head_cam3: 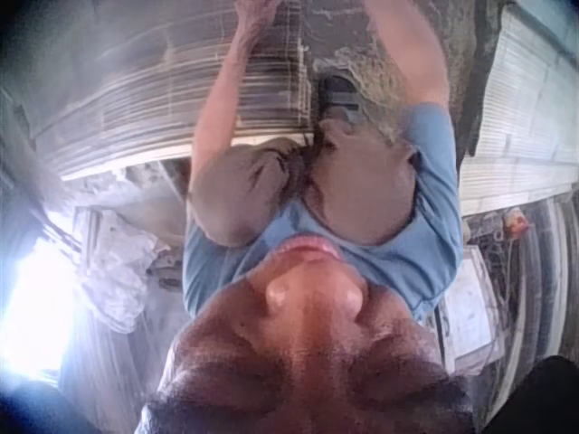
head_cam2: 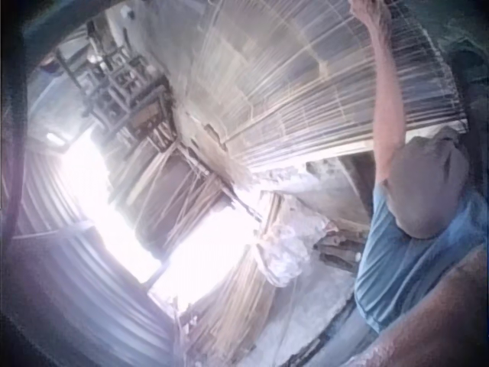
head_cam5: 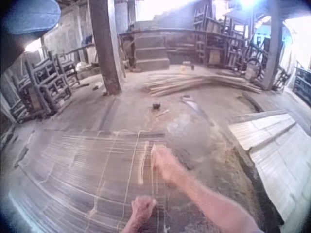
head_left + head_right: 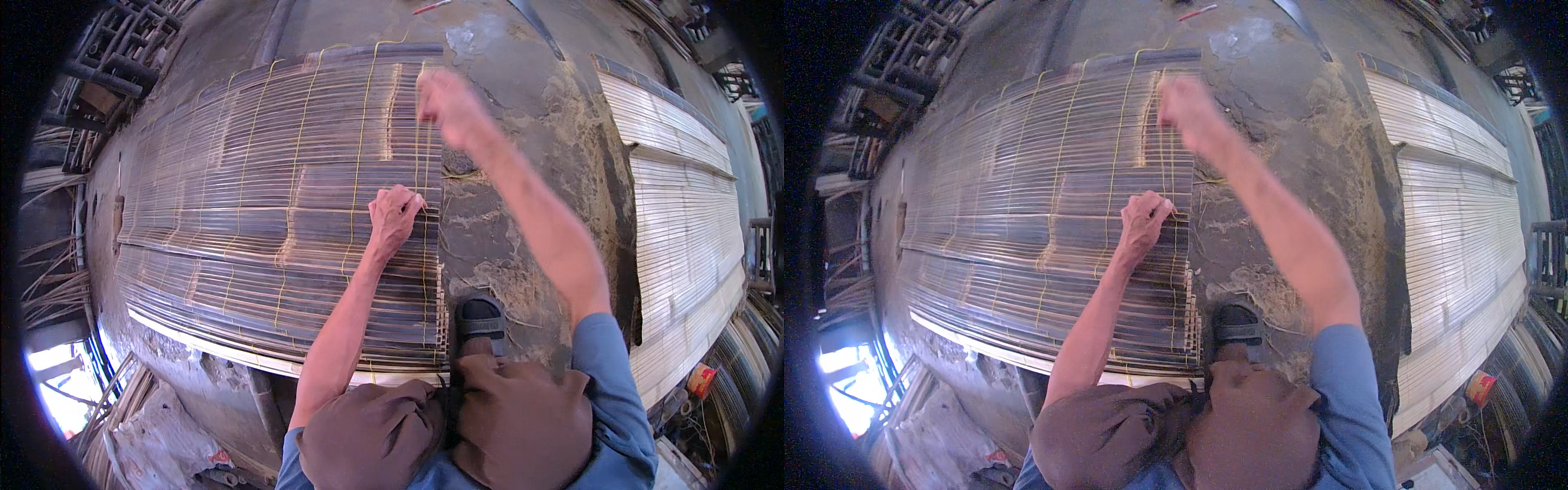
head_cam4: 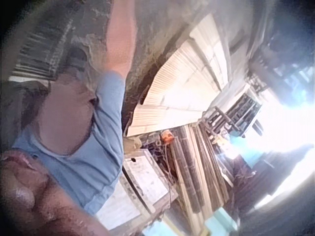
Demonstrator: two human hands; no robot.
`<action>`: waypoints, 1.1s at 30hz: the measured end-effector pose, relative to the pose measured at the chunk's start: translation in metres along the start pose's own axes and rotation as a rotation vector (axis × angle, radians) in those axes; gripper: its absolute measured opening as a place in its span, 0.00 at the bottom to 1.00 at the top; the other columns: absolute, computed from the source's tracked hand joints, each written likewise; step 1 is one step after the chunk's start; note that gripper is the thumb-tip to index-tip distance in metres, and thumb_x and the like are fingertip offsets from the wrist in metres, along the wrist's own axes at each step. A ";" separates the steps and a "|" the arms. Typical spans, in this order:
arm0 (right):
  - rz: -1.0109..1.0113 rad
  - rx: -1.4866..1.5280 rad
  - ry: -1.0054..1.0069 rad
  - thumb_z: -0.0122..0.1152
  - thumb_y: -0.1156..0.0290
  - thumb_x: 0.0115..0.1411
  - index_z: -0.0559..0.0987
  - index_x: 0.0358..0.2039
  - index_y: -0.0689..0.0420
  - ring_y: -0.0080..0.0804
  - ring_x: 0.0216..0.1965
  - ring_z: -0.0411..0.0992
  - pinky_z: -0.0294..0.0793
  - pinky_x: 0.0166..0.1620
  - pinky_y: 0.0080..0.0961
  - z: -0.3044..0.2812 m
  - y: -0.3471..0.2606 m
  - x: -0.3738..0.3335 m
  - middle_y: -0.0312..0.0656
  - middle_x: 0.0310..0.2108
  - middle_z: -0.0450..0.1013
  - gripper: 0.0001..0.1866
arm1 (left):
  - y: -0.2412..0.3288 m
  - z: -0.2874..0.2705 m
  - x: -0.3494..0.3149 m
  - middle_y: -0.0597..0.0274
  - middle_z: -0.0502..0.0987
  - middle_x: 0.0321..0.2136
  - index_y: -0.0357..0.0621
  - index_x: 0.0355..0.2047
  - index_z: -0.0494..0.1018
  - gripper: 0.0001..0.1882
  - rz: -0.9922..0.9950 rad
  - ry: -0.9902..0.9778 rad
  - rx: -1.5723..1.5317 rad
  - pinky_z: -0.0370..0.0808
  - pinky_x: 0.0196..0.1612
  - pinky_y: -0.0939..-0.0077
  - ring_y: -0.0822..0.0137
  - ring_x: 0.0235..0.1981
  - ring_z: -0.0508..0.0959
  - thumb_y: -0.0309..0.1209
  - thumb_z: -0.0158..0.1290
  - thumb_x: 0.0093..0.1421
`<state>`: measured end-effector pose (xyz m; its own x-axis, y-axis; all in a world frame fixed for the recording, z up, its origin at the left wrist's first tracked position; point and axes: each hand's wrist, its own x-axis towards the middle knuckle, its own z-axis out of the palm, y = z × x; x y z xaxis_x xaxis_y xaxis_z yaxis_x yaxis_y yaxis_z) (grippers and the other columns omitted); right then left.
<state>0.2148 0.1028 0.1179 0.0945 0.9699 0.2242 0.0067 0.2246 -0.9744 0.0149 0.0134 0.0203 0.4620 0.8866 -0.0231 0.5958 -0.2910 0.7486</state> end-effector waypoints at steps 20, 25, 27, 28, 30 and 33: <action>0.343 -0.444 -0.180 0.59 0.63 0.64 0.81 0.39 0.60 0.36 0.34 0.77 0.75 0.41 0.33 -0.027 0.071 -0.169 0.47 0.32 0.79 0.13 | -0.003 0.009 0.002 0.68 0.76 0.29 0.50 0.29 0.81 0.13 0.002 0.065 0.038 0.62 0.46 0.61 0.60 0.38 0.72 0.43 0.55 0.62; 0.359 -0.263 -0.142 0.60 0.64 0.65 0.81 0.39 0.61 0.23 0.28 0.69 0.70 0.35 0.25 0.010 0.062 -0.138 0.36 0.25 0.74 0.12 | -0.003 0.011 0.005 0.69 0.76 0.30 0.50 0.30 0.81 0.11 -0.002 0.088 0.098 0.63 0.46 0.61 0.60 0.37 0.72 0.42 0.55 0.61; 0.423 -0.257 -0.211 0.60 0.63 0.65 0.79 0.37 0.61 0.20 0.26 0.65 0.67 0.32 0.25 0.011 0.059 -0.129 0.34 0.22 0.70 0.13 | -0.001 0.012 0.004 0.69 0.76 0.30 0.50 0.29 0.81 0.11 0.000 0.101 0.121 0.63 0.45 0.61 0.60 0.37 0.72 0.41 0.55 0.61; 0.362 -0.321 -0.200 0.60 0.62 0.65 0.79 0.36 0.61 0.22 0.25 0.65 0.67 0.31 0.27 0.012 0.059 -0.126 0.35 0.22 0.69 0.13 | 0.000 0.011 0.003 0.69 0.76 0.30 0.50 0.29 0.80 0.11 0.004 0.099 0.132 0.63 0.45 0.61 0.60 0.38 0.72 0.41 0.56 0.61; 0.355 -0.509 -0.156 0.60 0.61 0.65 0.77 0.34 0.61 0.26 0.24 0.64 0.66 0.30 0.30 0.011 0.061 -0.122 0.37 0.20 0.68 0.14 | 0.002 0.008 0.002 0.68 0.75 0.31 0.50 0.29 0.80 0.11 0.027 0.072 0.153 0.62 0.45 0.61 0.60 0.38 0.72 0.41 0.56 0.60; 0.223 -0.479 -0.081 0.59 0.60 0.65 0.75 0.30 0.61 0.31 0.22 0.64 0.65 0.30 0.34 0.010 0.066 -0.126 0.41 0.19 0.66 0.16 | 0.006 0.005 -0.002 0.67 0.75 0.32 0.50 0.31 0.80 0.10 0.052 0.041 0.195 0.63 0.45 0.60 0.59 0.39 0.71 0.41 0.56 0.61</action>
<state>0.1935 -0.0037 0.0255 0.0688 0.9976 -0.0071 0.4507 -0.0374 -0.8919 0.0215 0.0081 0.0215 0.4713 0.8810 0.0421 0.6893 -0.3977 0.6056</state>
